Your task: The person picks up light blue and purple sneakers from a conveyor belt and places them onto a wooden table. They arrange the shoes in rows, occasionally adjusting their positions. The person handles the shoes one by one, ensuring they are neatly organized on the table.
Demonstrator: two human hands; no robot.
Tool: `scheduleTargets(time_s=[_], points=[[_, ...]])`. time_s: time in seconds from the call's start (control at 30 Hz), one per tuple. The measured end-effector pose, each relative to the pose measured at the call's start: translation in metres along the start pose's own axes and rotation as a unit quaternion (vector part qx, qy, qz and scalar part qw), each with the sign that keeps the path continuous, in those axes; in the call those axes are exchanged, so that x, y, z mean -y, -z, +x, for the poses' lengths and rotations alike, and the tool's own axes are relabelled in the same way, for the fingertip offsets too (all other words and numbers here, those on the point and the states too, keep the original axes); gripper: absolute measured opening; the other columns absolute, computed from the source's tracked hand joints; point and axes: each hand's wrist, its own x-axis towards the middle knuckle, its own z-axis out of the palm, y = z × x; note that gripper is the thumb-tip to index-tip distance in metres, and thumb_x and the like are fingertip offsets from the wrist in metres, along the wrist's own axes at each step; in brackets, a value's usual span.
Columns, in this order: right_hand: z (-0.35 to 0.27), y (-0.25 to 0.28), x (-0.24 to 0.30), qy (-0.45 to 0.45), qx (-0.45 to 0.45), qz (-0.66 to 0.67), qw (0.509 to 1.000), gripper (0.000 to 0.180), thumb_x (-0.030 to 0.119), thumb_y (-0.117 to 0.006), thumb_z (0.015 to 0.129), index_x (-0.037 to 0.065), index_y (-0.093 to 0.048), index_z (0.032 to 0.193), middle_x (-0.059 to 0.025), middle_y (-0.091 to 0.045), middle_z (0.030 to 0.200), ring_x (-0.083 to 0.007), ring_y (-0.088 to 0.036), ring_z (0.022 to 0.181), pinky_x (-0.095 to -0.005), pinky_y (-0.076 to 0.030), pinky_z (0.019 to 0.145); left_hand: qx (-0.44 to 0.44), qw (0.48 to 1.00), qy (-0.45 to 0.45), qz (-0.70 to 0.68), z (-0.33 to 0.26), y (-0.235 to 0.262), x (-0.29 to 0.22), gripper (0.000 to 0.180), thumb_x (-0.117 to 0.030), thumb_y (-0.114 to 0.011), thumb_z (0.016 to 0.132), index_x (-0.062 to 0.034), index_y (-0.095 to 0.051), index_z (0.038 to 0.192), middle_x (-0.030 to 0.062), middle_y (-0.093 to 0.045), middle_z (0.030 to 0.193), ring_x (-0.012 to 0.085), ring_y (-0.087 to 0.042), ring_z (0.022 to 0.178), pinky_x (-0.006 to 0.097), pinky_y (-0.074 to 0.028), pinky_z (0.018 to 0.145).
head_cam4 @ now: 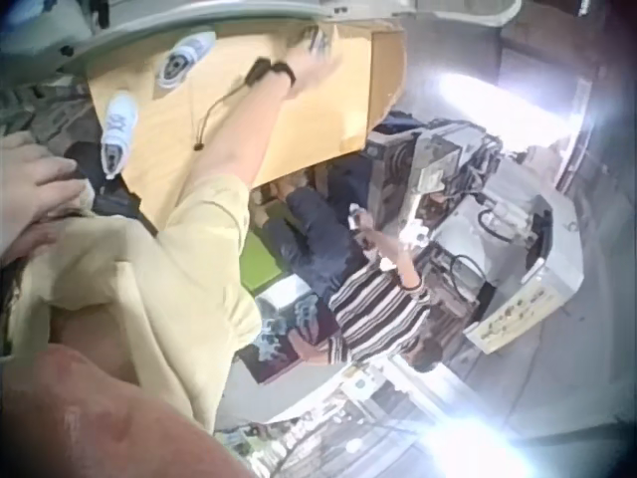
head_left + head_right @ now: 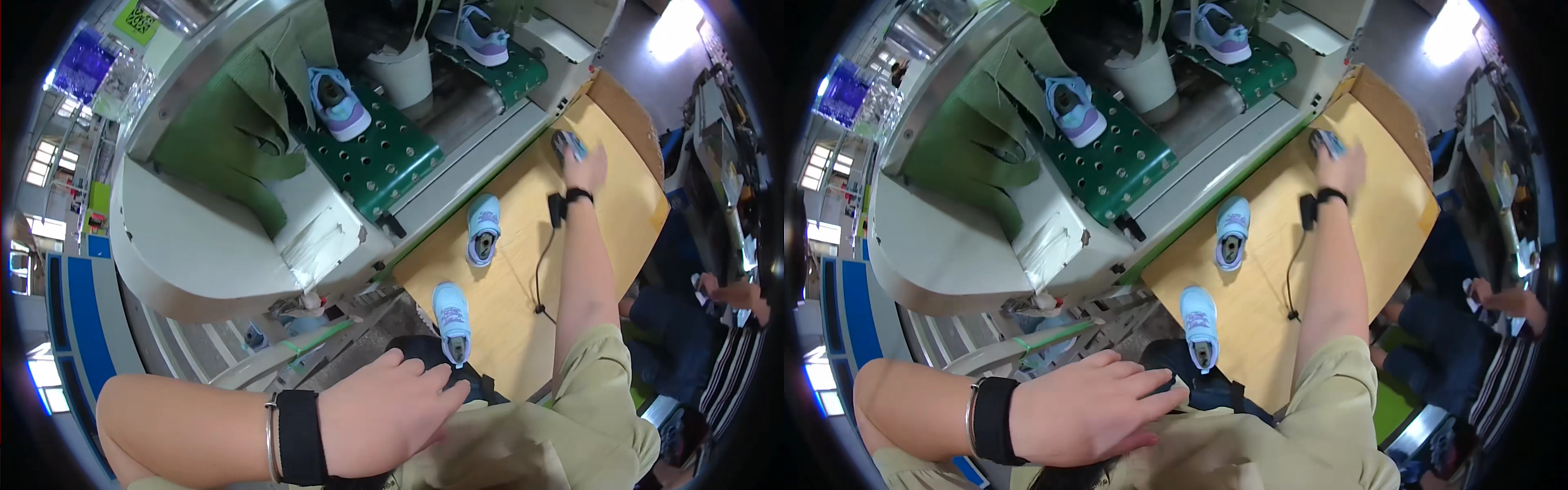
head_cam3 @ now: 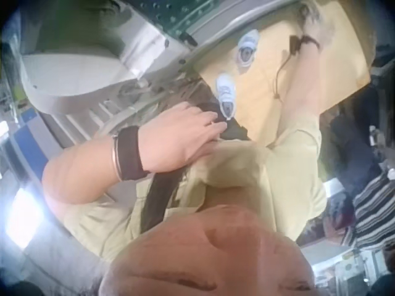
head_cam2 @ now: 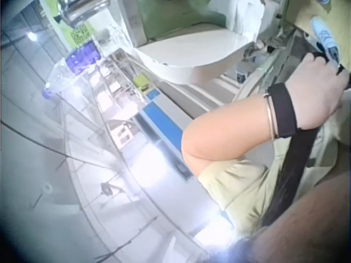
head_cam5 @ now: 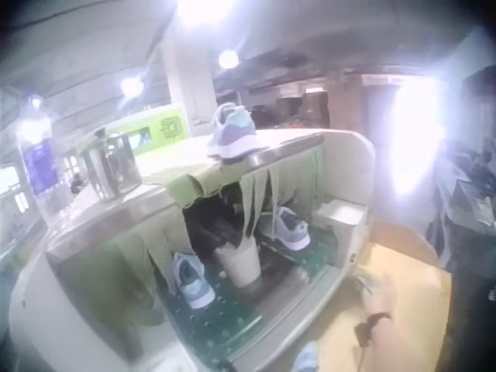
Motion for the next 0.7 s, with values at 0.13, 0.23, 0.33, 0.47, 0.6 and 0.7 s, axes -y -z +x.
scheduleTargets(time_s=[0.13, 0.23, 0.33, 0.47, 0.6, 0.7], points=[[-0.078, 0.031, -0.099, 0.015, 0.245, -0.015, 0.969, 0.022, 0.021, -0.063, 0.094, 0.003, -0.074, 0.102, -0.0227, -0.071, 0.109, -0.0395, -0.065, 0.109, -0.0472, -0.05, 0.093, 0.031, 0.999, 0.007, -0.003, 0.005, 0.002, 0.001, 0.051, -0.034, -0.063, 0.099, -0.0038, -0.05, 0.138, 0.0148, -0.061, 0.118, 0.0314, -0.062, 0.111, 0.044, -0.046, 0.093], [-0.14, 0.066, -0.097, 0.089, 0.254, 0.106, 0.957, 0.015, 0.014, -0.067, 0.089, 0.003, -0.072, 0.098, -0.0226, -0.07, 0.111, -0.0402, -0.063, 0.11, -0.0467, -0.05, 0.095, 0.016, 1.0, 0.009, -0.004, 0.001, -0.002, 0.0, 0.052, -0.034, -0.062, 0.099, -0.0034, -0.051, 0.139, 0.015, -0.062, 0.119, 0.0316, -0.063, 0.11, 0.044, -0.046, 0.093], [-0.163, 0.099, -0.095, 0.152, 0.241, 0.141, 0.948, 0.02, 0.012, -0.07, 0.086, 0.002, -0.07, 0.102, -0.0236, -0.067, 0.117, -0.0402, -0.062, 0.113, -0.046, -0.049, 0.099, 0.022, 1.0, 0.014, 0.017, 0.003, -0.002, 0.002, 0.052, -0.035, -0.061, 0.099, -0.003, -0.052, 0.139, 0.0149, -0.062, 0.119, 0.0323, -0.063, 0.109, 0.044, -0.047, 0.094], [-0.149, 0.111, -0.119, 0.095, 0.392, 0.175, 0.898, 0.03, 0.016, -0.073, 0.084, 0.0, -0.069, 0.109, -0.0252, -0.065, 0.123, -0.0383, -0.062, 0.116, -0.0439, -0.049, 0.102, -0.018, 0.999, 0.002, 0.046, 0.002, -0.005, 0.006, 0.052, -0.036, -0.06, 0.101, -0.0031, -0.052, 0.14, 0.0149, -0.062, 0.12, 0.0326, -0.064, 0.106, 0.044, -0.047, 0.095], [-0.128, 0.103, -0.136, -0.038, 0.406, 0.185, 0.894, 0.04, 0.019, -0.075, 0.085, -0.005, -0.067, 0.115, -0.0244, -0.068, 0.121, -0.0345, -0.065, 0.114, -0.041, -0.052, 0.097, 0.018, 0.999, 0.0, 0.049, 0.004, -0.01, 0.004, 0.052, -0.036, -0.059, 0.101, -0.0035, -0.052, 0.141, 0.0148, -0.063, 0.121, 0.0337, -0.064, 0.105, 0.045, -0.048, 0.094], [-0.106, 0.08, -0.142, -0.065, 0.388, 0.177, 0.902, 0.05, 0.022, -0.076, 0.086, -0.008, -0.063, 0.124, -0.0231, -0.069, 0.119, -0.0316, -0.067, 0.111, -0.0394, -0.053, 0.095, 0.05, 0.997, 0.016, 0.053, 0.007, -0.002, 0.001, 0.052, -0.036, -0.06, 0.101, -0.0031, -0.052, 0.14, 0.0149, -0.063, 0.12, 0.034, -0.064, 0.106, 0.045, -0.048, 0.094]])
